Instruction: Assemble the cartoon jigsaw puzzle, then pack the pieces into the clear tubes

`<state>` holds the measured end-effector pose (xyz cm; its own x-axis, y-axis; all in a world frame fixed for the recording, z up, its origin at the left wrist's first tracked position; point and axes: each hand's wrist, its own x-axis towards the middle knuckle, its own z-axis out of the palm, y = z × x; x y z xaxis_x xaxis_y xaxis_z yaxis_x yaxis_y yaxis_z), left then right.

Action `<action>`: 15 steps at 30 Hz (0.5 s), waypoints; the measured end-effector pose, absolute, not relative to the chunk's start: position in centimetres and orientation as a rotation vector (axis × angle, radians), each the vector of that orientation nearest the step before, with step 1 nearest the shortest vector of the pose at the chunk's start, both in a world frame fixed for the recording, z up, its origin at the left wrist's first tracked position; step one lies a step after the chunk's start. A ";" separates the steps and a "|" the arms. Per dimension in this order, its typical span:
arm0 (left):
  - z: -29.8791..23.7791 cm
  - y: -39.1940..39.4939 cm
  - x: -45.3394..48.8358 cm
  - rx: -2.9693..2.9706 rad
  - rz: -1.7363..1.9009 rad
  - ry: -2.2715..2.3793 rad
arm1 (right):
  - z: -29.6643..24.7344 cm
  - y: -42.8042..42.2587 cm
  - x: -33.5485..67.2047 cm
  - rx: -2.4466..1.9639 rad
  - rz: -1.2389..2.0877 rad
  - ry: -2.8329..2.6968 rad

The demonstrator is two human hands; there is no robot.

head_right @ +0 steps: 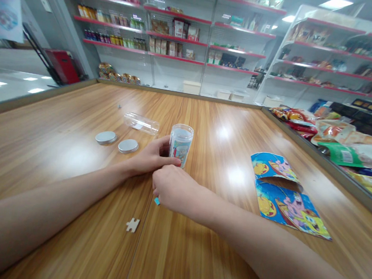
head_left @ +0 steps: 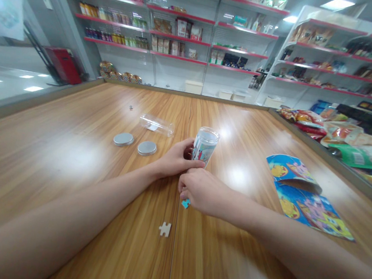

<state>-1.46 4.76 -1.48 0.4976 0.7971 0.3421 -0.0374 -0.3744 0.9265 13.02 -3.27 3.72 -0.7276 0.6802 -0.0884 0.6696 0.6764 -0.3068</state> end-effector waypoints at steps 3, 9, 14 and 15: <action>-1.5 4.8 -1.5 1.709 1.023 0.642 | 4.2 -3.6 12.9 -1.201 0.458 -2.855; -1.3 4.6 -1.5 1.729 1.008 0.651 | 4.1 -3.8 12.9 -1.163 0.413 -2.902; -1.4 4.8 -1.5 1.711 1.037 0.651 | 4.7 -3.0 13.4 -1.047 0.461 -2.877; -1.5 4.8 -1.5 1.698 1.040 0.641 | 5.1 -2.9 13.6 -1.032 0.480 -2.861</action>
